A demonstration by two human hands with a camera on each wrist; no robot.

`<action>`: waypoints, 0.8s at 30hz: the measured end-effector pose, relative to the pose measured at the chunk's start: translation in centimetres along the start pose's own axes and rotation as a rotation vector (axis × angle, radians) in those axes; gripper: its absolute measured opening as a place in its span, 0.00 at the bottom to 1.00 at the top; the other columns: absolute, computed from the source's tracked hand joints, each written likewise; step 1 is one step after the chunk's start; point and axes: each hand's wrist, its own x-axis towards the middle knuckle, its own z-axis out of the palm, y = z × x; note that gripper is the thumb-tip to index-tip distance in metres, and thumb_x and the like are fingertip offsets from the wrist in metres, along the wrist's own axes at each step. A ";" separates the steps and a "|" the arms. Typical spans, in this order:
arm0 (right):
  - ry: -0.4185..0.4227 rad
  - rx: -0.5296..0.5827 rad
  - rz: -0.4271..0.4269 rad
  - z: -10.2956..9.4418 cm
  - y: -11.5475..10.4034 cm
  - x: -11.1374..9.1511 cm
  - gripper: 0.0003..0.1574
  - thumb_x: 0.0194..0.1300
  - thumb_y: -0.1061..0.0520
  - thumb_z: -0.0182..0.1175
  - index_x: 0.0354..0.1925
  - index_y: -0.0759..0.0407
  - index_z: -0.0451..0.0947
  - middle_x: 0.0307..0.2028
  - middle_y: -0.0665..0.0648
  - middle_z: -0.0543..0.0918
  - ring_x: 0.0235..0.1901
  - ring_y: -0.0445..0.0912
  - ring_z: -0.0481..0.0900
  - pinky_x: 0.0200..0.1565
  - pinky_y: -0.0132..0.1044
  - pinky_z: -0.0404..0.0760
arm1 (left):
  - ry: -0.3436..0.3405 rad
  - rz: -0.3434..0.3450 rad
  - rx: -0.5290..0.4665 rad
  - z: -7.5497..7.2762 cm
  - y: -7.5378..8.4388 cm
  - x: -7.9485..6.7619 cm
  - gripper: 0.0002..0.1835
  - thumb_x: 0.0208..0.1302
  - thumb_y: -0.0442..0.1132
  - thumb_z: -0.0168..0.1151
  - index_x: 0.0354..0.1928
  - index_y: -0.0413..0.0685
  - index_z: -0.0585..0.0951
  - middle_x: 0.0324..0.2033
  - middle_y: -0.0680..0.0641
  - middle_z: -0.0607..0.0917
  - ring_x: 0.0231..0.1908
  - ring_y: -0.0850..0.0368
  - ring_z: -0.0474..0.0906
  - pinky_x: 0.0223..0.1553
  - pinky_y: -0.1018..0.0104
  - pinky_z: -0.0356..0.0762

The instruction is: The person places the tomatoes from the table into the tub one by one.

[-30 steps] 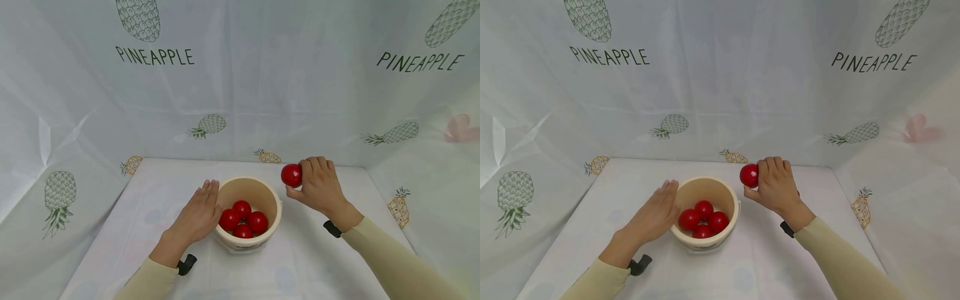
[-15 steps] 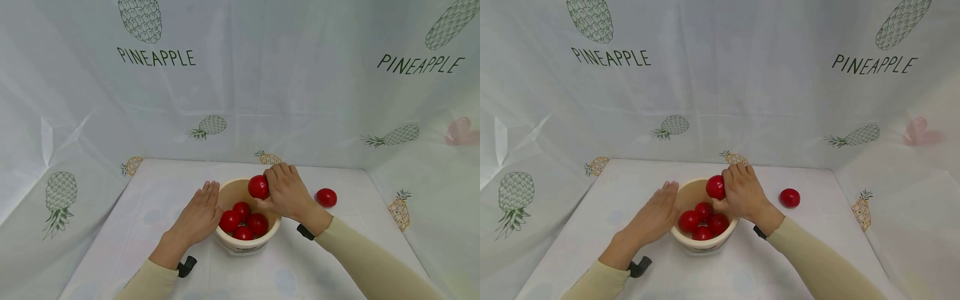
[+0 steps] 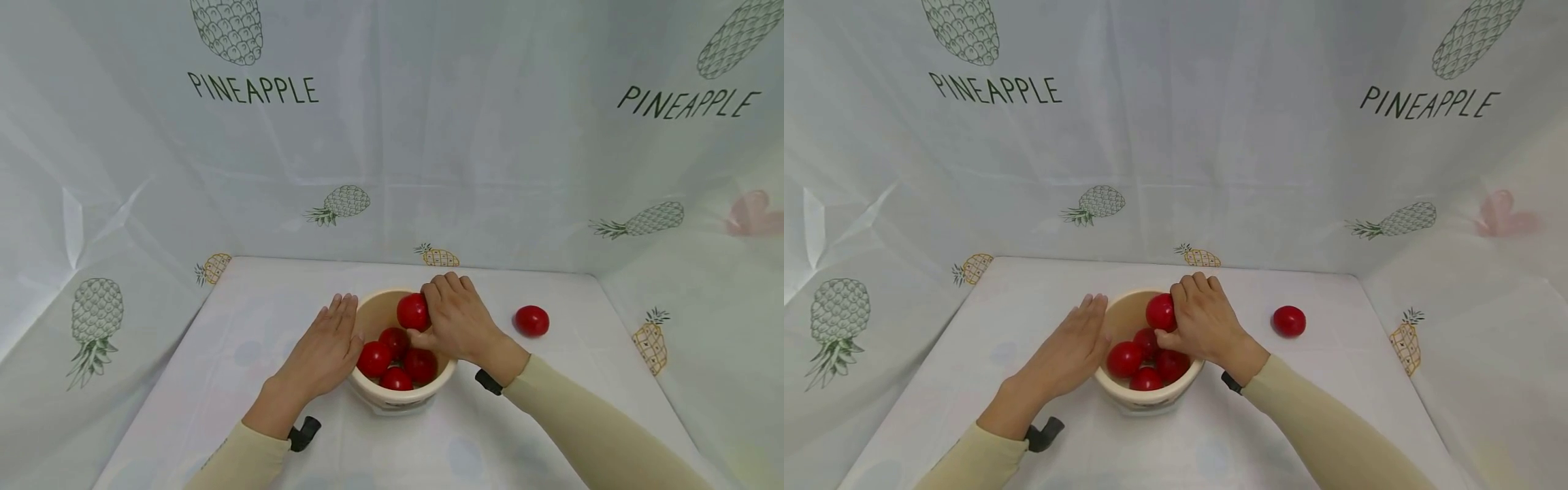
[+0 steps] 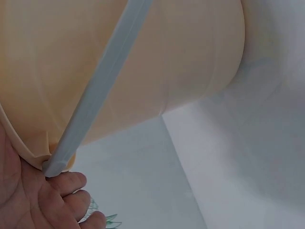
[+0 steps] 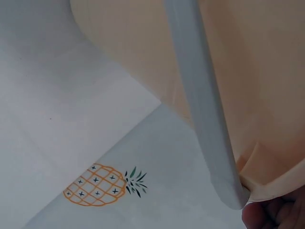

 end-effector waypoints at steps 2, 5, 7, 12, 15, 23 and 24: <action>-0.007 0.009 0.000 0.1 0.0 0.0 0.38 0.59 0.28 0.62 0.46 0.60 0.78 0.40 0.57 0.80 0.43 0.53 0.74 0.43 0.44 0.73 | -0.001 -0.001 0.004 0.0 0.0 0.0 0.37 0.83 0.50 0.46 0.83 0.36 0.53 0.83 0.39 0.56 0.84 0.42 0.46 0.82 0.44 0.48; -0.015 0.026 -0.012 0.0 0.0 0.1 0.36 0.59 0.29 0.63 0.45 0.59 0.77 0.38 0.56 0.80 0.42 0.52 0.74 0.43 0.44 0.73 | -0.001 -0.004 0.008 0.0 0.1 0.0 0.38 0.83 0.51 0.46 0.83 0.36 0.53 0.83 0.39 0.56 0.84 0.42 0.46 0.82 0.44 0.48; -0.023 0.032 -0.026 0.0 0.0 0.2 0.35 0.59 0.30 0.64 0.45 0.59 0.77 0.37 0.55 0.79 0.41 0.51 0.73 0.43 0.44 0.72 | -0.002 -0.008 0.011 0.0 0.1 0.1 0.38 0.82 0.51 0.46 0.83 0.37 0.53 0.83 0.39 0.56 0.84 0.42 0.46 0.82 0.44 0.48; -0.032 0.033 -0.059 0.1 -0.2 0.7 0.35 0.59 0.30 0.64 0.44 0.59 0.78 0.37 0.54 0.79 0.41 0.51 0.72 0.43 0.43 0.71 | -0.005 -0.009 0.010 0.0 0.1 0.1 0.38 0.82 0.51 0.45 0.83 0.37 0.53 0.83 0.39 0.56 0.84 0.42 0.46 0.82 0.44 0.48; -0.038 0.032 -0.065 0.3 -0.4 0.8 0.35 0.59 0.30 0.63 0.44 0.59 0.78 0.37 0.54 0.79 0.41 0.50 0.73 0.43 0.43 0.72 | -0.004 -0.006 0.010 0.0 0.1 0.1 0.37 0.83 0.50 0.44 0.83 0.37 0.53 0.83 0.39 0.56 0.84 0.42 0.46 0.82 0.44 0.48; -0.060 0.014 -0.060 0.6 -0.6 0.8 0.35 0.61 0.29 0.62 0.44 0.58 0.78 0.36 0.54 0.79 0.40 0.50 0.72 0.42 0.42 0.70 | -0.003 -0.001 0.012 0.0 0.1 0.1 0.37 0.83 0.50 0.44 0.83 0.36 0.53 0.82 0.38 0.57 0.84 0.42 0.46 0.82 0.44 0.48; -0.058 0.013 -0.060 0.6 -0.6 0.8 0.35 0.61 0.29 0.62 0.44 0.58 0.78 0.36 0.54 0.79 0.40 0.50 0.72 0.42 0.42 0.71 | -0.003 0.000 0.013 0.0 0.1 0.1 0.37 0.83 0.50 0.43 0.83 0.36 0.53 0.82 0.38 0.57 0.84 0.42 0.46 0.82 0.44 0.48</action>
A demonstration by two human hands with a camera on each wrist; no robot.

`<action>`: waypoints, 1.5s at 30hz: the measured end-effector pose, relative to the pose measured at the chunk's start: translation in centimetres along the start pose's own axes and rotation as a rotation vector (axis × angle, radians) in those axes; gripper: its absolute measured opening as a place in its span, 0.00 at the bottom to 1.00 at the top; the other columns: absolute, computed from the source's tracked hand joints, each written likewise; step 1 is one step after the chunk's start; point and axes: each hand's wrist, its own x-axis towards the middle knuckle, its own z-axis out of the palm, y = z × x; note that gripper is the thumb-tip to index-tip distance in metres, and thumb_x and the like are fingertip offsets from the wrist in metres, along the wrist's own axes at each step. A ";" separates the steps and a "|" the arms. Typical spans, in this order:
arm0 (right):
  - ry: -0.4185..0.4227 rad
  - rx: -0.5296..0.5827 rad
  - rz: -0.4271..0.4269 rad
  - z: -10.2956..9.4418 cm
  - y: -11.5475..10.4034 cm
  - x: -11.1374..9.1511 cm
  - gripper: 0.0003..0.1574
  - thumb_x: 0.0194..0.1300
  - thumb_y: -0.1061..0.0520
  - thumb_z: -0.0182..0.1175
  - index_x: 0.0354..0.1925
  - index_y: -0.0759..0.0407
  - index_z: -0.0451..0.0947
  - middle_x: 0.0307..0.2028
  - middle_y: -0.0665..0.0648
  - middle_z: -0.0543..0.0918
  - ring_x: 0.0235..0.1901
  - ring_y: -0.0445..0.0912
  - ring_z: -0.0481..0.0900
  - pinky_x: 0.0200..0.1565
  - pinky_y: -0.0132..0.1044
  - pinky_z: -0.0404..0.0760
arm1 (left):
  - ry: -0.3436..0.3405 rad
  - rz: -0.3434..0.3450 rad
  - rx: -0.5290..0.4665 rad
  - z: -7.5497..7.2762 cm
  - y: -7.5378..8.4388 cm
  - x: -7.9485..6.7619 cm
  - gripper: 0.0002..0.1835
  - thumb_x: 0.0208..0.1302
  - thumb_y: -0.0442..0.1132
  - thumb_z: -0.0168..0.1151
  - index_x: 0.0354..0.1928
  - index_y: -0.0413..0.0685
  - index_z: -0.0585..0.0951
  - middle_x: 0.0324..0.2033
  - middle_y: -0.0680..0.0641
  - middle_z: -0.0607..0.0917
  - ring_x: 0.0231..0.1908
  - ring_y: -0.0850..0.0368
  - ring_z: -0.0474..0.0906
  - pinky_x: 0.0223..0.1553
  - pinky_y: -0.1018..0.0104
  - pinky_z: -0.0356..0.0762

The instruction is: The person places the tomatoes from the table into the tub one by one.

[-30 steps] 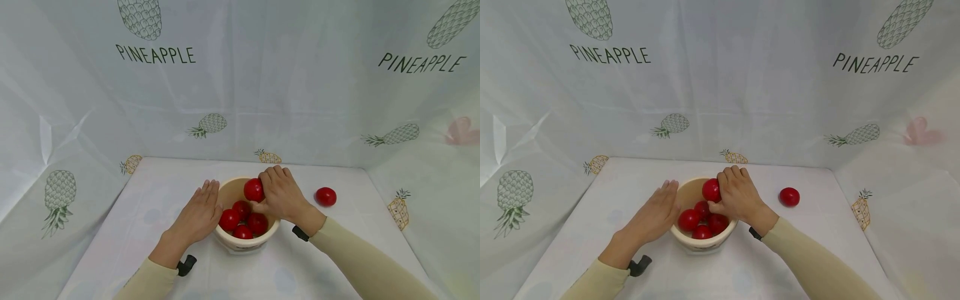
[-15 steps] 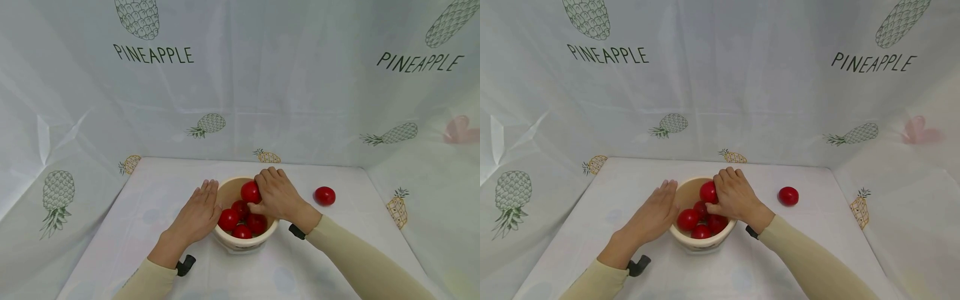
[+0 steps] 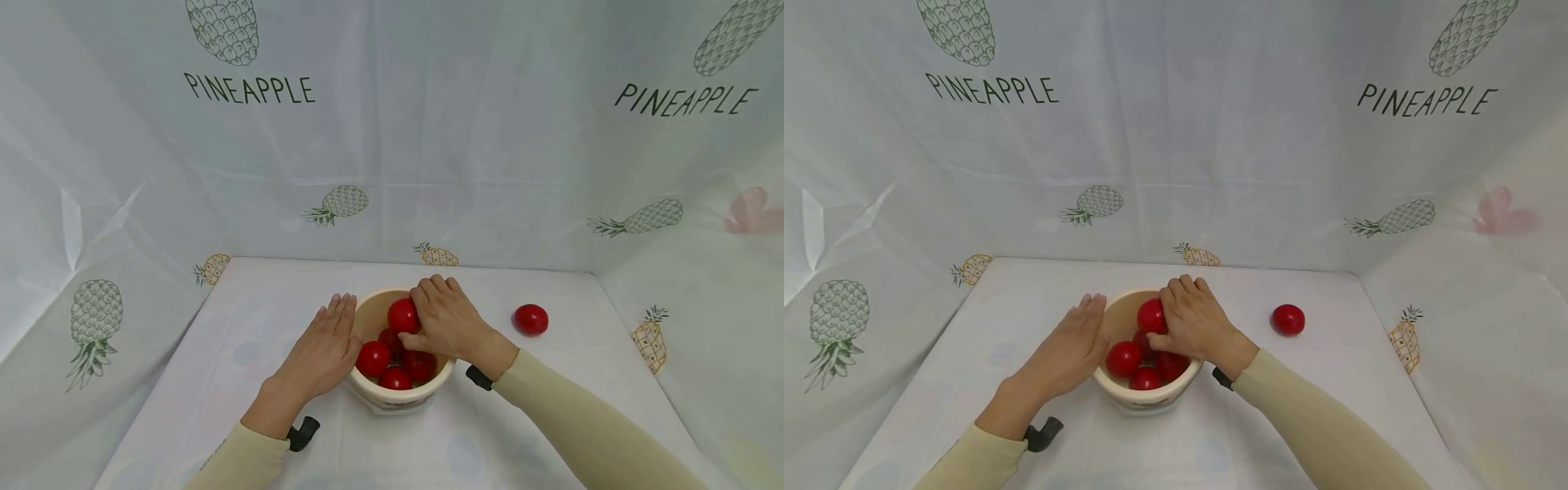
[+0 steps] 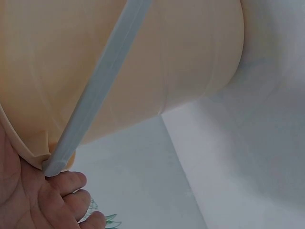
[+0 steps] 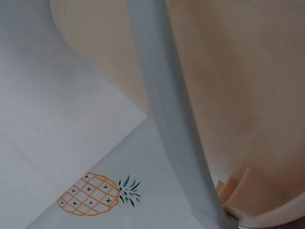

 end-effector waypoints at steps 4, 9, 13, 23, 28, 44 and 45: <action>0.001 0.002 -0.001 0.0 0.0 -0.1 0.36 0.62 0.28 0.62 0.47 0.59 0.79 0.38 0.55 0.80 0.41 0.50 0.73 0.43 0.42 0.71 | 0.001 0.001 -0.002 0.0 0.0 0.0 0.37 0.83 0.50 0.44 0.83 0.36 0.53 0.82 0.38 0.57 0.84 0.42 0.46 0.82 0.44 0.48; 0.005 0.018 -0.004 0.0 0.1 -0.2 0.37 0.62 0.29 0.65 0.49 0.59 0.79 0.39 0.55 0.80 0.41 0.51 0.72 0.43 0.43 0.71 | -0.008 -0.001 -0.001 0.0 0.0 0.0 0.37 0.83 0.51 0.44 0.83 0.37 0.52 0.83 0.39 0.56 0.84 0.42 0.46 0.83 0.44 0.47; 0.013 0.026 -0.005 0.0 0.1 -0.2 0.35 0.62 0.31 0.66 0.49 0.59 0.79 0.39 0.55 0.80 0.41 0.51 0.73 0.43 0.43 0.71 | -0.011 0.001 0.002 0.0 0.0 0.0 0.38 0.83 0.51 0.44 0.83 0.36 0.52 0.83 0.39 0.55 0.84 0.42 0.45 0.83 0.44 0.48; 0.054 0.011 0.016 -0.4 0.5 -0.6 0.36 0.68 0.31 0.62 0.55 0.60 0.80 0.46 0.57 0.83 0.48 0.53 0.76 0.49 0.46 0.75 | -0.020 0.003 0.001 -0.1 -0.1 0.0 0.38 0.83 0.51 0.43 0.83 0.35 0.51 0.83 0.38 0.55 0.84 0.41 0.45 0.82 0.43 0.48; 0.158 -0.010 0.047 -0.7 1.9 -1.3 0.38 0.67 0.34 0.65 0.57 0.63 0.78 0.54 0.62 0.83 0.55 0.58 0.78 0.53 0.55 0.77 | -0.014 0.001 -0.010 0.0 -0.1 -0.1 0.38 0.83 0.51 0.44 0.83 0.35 0.51 0.83 0.38 0.55 0.84 0.41 0.45 0.82 0.43 0.48; 0.189 -0.067 0.241 1.5 12.1 -10.6 0.44 0.57 0.42 0.74 0.59 0.72 0.75 0.55 0.71 0.81 0.56 0.68 0.77 0.53 0.66 0.76 | -0.014 -0.015 -0.024 -0.1 0.0 -0.3 0.38 0.82 0.50 0.46 0.83 0.37 0.52 0.83 0.39 0.55 0.84 0.42 0.45 0.83 0.45 0.47; 0.168 -0.071 0.253 1.7 12.6 -11.4 0.45 0.56 0.43 0.74 0.60 0.73 0.75 0.55 0.71 0.81 0.57 0.68 0.76 0.54 0.67 0.76 | -0.016 -0.016 -0.022 -0.1 0.0 -0.3 0.38 0.82 0.50 0.46 0.83 0.37 0.52 0.83 0.39 0.55 0.84 0.42 0.45 0.83 0.45 0.47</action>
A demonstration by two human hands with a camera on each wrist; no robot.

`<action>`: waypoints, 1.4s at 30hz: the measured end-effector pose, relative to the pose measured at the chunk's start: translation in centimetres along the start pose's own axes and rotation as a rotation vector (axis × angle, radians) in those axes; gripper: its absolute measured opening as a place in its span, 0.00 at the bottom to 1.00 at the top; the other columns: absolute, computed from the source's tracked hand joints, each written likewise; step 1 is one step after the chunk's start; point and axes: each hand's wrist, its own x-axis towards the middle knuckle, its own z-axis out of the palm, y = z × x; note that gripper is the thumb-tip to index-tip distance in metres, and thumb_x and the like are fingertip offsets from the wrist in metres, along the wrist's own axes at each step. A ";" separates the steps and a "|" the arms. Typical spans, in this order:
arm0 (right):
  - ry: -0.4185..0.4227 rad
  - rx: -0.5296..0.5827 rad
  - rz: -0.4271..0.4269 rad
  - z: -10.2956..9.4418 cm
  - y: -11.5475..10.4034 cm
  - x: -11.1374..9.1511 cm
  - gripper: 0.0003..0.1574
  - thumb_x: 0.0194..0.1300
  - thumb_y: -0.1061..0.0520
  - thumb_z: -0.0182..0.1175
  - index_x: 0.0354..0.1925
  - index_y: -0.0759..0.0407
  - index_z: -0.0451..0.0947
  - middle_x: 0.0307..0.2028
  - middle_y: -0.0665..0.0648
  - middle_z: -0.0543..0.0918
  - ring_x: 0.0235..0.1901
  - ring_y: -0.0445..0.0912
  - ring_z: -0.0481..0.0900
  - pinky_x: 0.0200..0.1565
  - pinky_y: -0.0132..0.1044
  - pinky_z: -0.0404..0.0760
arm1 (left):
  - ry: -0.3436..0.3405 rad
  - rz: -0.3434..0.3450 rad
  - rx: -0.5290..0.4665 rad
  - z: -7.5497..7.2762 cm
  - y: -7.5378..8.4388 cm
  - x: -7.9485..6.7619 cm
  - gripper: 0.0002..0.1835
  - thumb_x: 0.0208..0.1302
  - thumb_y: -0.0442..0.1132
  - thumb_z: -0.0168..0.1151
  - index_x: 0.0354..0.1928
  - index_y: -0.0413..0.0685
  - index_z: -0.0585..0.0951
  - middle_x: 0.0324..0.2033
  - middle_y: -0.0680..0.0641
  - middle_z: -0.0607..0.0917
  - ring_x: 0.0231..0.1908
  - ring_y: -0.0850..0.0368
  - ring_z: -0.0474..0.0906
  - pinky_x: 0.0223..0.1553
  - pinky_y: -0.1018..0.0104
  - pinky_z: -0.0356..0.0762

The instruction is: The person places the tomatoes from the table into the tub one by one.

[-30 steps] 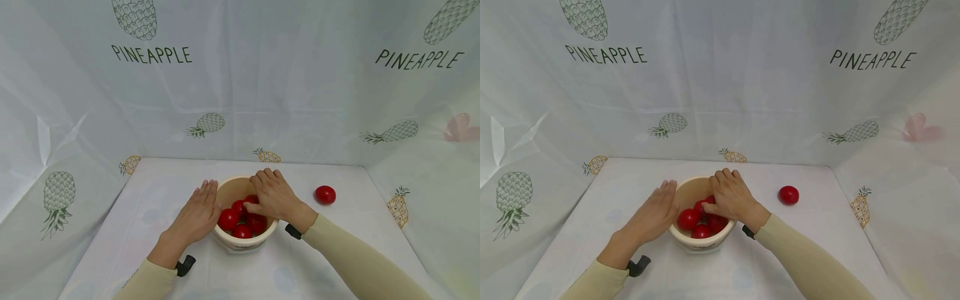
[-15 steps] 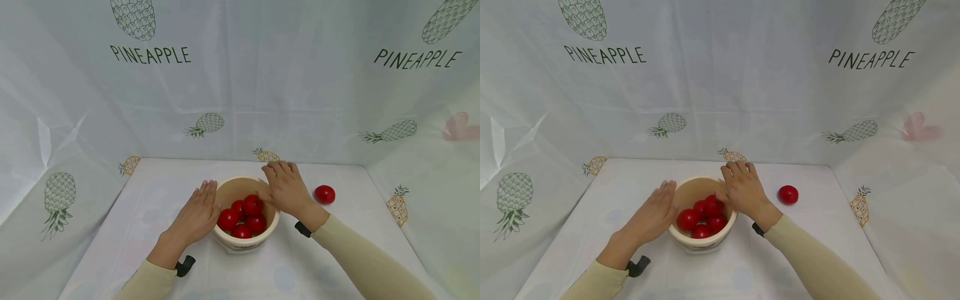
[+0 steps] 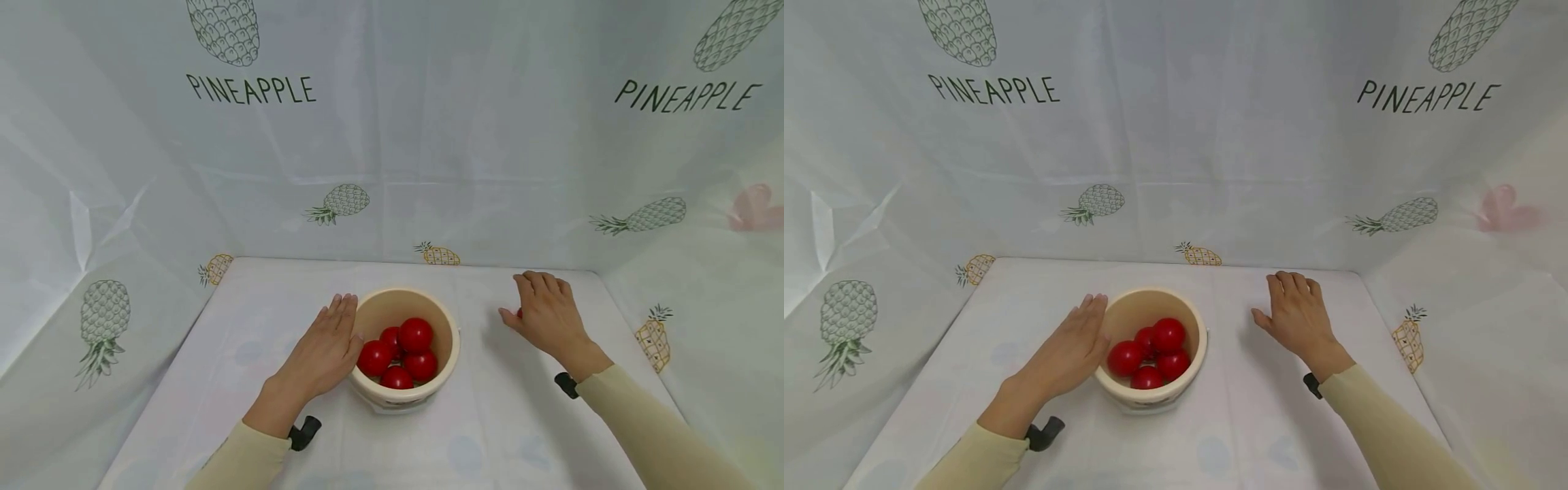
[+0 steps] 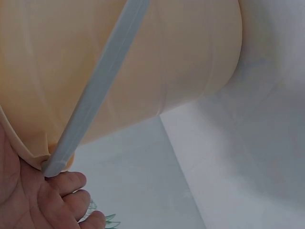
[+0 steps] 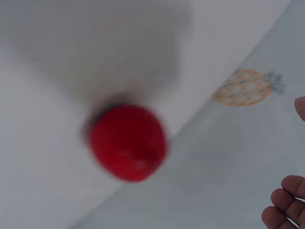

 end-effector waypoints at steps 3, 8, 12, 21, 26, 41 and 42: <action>-0.074 -0.021 0.034 0.4 2.0 -1.7 0.47 0.56 0.43 0.74 0.61 0.73 0.73 0.57 0.72 0.80 0.59 0.69 0.75 0.56 0.68 0.74 | -0.002 -0.001 0.005 -0.1 -0.1 0.1 0.38 0.82 0.50 0.46 0.83 0.37 0.52 0.83 0.39 0.55 0.84 0.43 0.45 0.83 0.45 0.47; -0.167 -0.046 0.068 1.1 4.1 -3.9 0.52 0.56 0.40 0.75 0.64 0.74 0.70 0.59 0.73 0.78 0.60 0.70 0.74 0.57 0.71 0.74 | -0.005 0.004 0.012 -0.1 -0.2 0.2 0.38 0.82 0.49 0.46 0.83 0.36 0.51 0.83 0.39 0.55 0.84 0.42 0.45 0.83 0.45 0.48; -0.194 -0.051 0.080 1.9 4.8 -4.9 0.53 0.54 0.39 0.75 0.63 0.74 0.70 0.58 0.73 0.79 0.59 0.71 0.74 0.55 0.72 0.75 | -0.004 0.005 0.009 -0.2 -0.3 0.3 0.38 0.82 0.49 0.46 0.83 0.36 0.52 0.83 0.39 0.55 0.84 0.42 0.45 0.83 0.45 0.48; -0.249 -0.043 0.120 3.6 5.3 -6.0 0.53 0.54 0.38 0.78 0.61 0.75 0.72 0.56 0.75 0.80 0.57 0.72 0.75 0.53 0.73 0.75 | 0.015 0.027 0.000 -0.3 -0.5 0.4 0.37 0.82 0.48 0.47 0.82 0.34 0.55 0.82 0.38 0.58 0.83 0.41 0.48 0.82 0.44 0.50; -0.274 -0.037 0.128 4.3 5.4 -6.3 0.48 0.55 0.42 0.78 0.58 0.73 0.72 0.55 0.74 0.80 0.57 0.70 0.74 0.54 0.73 0.75 | 0.014 0.027 -0.003 -0.2 -0.6 0.4 0.37 0.81 0.48 0.47 0.82 0.34 0.55 0.82 0.38 0.58 0.83 0.42 0.48 0.82 0.44 0.50; -0.243 -0.026 0.164 5.2 5.1 -6.4 0.45 0.54 0.40 0.77 0.49 0.74 0.71 0.44 0.74 0.80 0.47 0.68 0.76 0.45 0.67 0.76 | 0.009 0.008 -0.008 0.0 -0.2 0.1 0.37 0.82 0.48 0.47 0.83 0.35 0.54 0.83 0.39 0.57 0.84 0.42 0.46 0.83 0.45 0.48; -0.242 -0.021 0.168 5.3 5.0 -6.4 0.45 0.54 0.40 0.77 0.49 0.74 0.71 0.44 0.74 0.80 0.47 0.68 0.75 0.45 0.66 0.75 | 0.010 0.009 -0.008 0.0 -0.2 0.0 0.37 0.82 0.48 0.47 0.83 0.35 0.54 0.83 0.39 0.57 0.84 0.42 0.46 0.83 0.45 0.48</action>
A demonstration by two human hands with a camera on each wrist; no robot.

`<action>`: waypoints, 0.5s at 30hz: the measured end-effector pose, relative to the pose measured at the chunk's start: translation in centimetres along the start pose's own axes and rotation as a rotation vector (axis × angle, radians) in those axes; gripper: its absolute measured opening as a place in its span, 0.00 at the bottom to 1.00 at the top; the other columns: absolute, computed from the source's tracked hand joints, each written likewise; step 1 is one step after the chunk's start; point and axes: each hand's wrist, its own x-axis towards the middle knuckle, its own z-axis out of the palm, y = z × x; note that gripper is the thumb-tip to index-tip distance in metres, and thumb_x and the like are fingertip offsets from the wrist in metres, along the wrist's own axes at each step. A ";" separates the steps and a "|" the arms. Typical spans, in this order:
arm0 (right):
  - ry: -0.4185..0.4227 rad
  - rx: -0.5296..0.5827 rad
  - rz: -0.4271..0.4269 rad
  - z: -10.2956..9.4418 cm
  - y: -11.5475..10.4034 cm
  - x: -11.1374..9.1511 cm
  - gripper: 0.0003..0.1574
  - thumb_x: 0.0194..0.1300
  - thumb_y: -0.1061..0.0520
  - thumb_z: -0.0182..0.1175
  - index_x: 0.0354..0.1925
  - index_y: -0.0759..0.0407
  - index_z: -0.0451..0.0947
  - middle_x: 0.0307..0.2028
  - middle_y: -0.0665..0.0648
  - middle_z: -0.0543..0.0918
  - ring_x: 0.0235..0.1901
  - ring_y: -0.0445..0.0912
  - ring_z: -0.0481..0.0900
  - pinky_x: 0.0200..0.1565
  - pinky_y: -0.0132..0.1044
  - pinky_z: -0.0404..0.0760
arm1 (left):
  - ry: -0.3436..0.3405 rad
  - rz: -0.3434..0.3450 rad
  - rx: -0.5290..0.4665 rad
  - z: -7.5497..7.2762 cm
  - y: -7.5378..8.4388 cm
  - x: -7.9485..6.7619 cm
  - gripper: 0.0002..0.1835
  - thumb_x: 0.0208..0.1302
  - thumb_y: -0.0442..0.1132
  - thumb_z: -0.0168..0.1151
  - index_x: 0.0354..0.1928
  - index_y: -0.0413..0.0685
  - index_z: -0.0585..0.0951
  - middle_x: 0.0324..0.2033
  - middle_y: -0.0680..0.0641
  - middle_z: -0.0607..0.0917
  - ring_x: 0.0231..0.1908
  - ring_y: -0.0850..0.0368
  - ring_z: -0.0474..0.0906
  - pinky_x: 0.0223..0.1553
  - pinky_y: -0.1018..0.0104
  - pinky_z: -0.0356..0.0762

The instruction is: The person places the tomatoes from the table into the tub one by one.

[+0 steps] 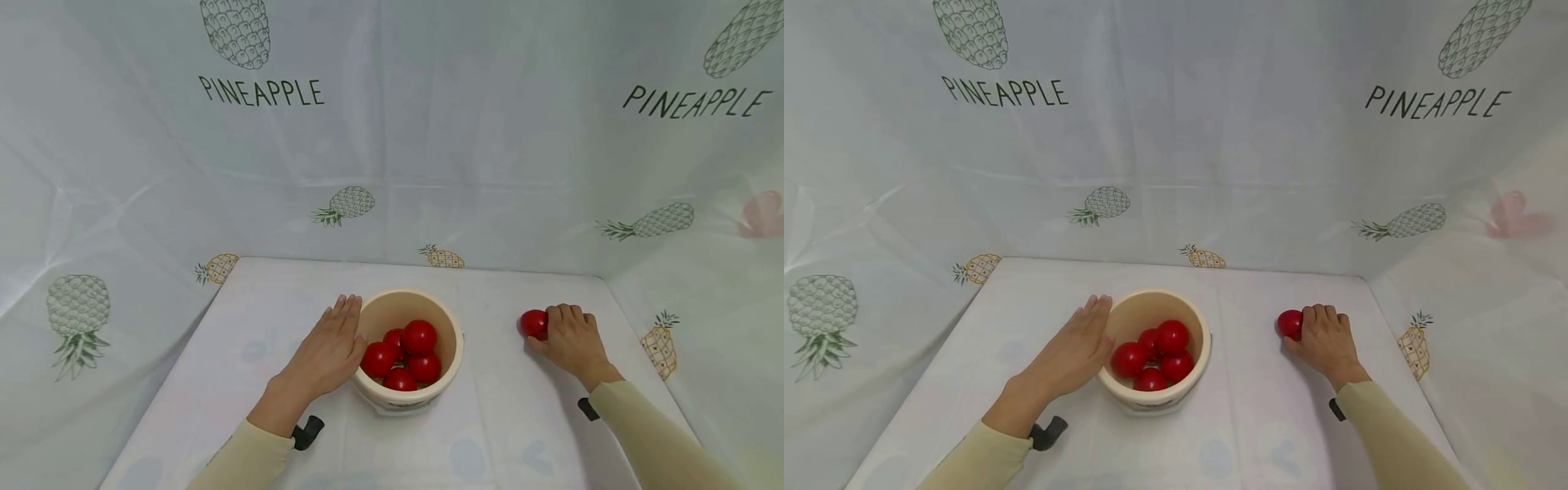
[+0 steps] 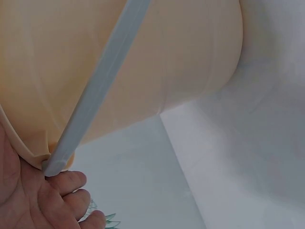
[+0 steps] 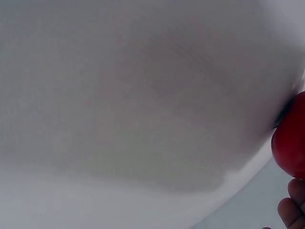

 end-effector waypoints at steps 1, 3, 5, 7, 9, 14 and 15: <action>0.001 0.001 0.003 0.0 -0.1 0.0 0.45 0.54 0.39 0.77 0.49 0.74 0.71 0.44 0.74 0.80 0.47 0.68 0.75 0.45 0.66 0.75 | 0.000 0.001 0.002 0.0 0.0 0.0 0.37 0.82 0.48 0.47 0.83 0.35 0.54 0.83 0.39 0.57 0.84 0.42 0.46 0.83 0.45 0.48; 0.000 0.003 0.012 0.0 -0.3 0.0 0.45 0.54 0.39 0.77 0.49 0.74 0.72 0.44 0.74 0.80 0.46 0.68 0.75 0.44 0.65 0.75 | 0.002 0.003 0.005 0.0 0.0 0.0 0.37 0.82 0.48 0.47 0.83 0.35 0.54 0.83 0.39 0.57 0.84 0.42 0.46 0.83 0.45 0.48; 0.005 -0.001 0.017 0.1 -0.4 0.0 0.45 0.54 0.38 0.77 0.48 0.74 0.72 0.44 0.75 0.81 0.46 0.68 0.75 0.44 0.65 0.75 | 0.003 0.002 0.006 0.0 0.0 0.0 0.37 0.82 0.48 0.47 0.83 0.35 0.54 0.83 0.39 0.57 0.84 0.42 0.46 0.83 0.45 0.49; 0.029 -0.012 0.013 0.0 -0.6 0.0 0.45 0.54 0.39 0.77 0.47 0.75 0.72 0.43 0.75 0.81 0.45 0.68 0.76 0.43 0.64 0.75 | 0.002 0.002 0.006 0.0 0.0 -0.1 0.37 0.82 0.48 0.47 0.83 0.35 0.54 0.83 0.39 0.57 0.84 0.42 0.46 0.83 0.45 0.48; 0.067 -0.024 0.000 0.0 -0.6 0.2 0.43 0.53 0.39 0.76 0.45 0.74 0.72 0.41 0.74 0.81 0.44 0.68 0.76 0.42 0.62 0.75 | 0.005 0.005 0.006 0.1 0.0 -0.1 0.37 0.82 0.48 0.47 0.83 0.35 0.54 0.82 0.38 0.57 0.84 0.42 0.47 0.82 0.45 0.49; 0.152 -0.054 -0.064 -0.4 -1.0 0.8 0.41 0.49 0.41 0.76 0.42 0.73 0.72 0.37 0.72 0.80 0.41 0.67 0.76 0.39 0.59 0.76 | 0.014 0.011 0.017 0.1 0.0 -0.1 0.37 0.81 0.49 0.47 0.82 0.34 0.55 0.82 0.38 0.58 0.83 0.41 0.48 0.82 0.45 0.49; 0.165 -0.059 -0.077 -0.5 -1.1 0.9 0.41 0.48 0.41 0.76 0.42 0.73 0.72 0.37 0.72 0.80 0.40 0.66 0.76 0.39 0.59 0.76 | 0.015 0.011 0.019 0.0 0.0 -0.1 0.37 0.81 0.49 0.47 0.82 0.34 0.55 0.82 0.37 0.58 0.83 0.41 0.48 0.82 0.44 0.50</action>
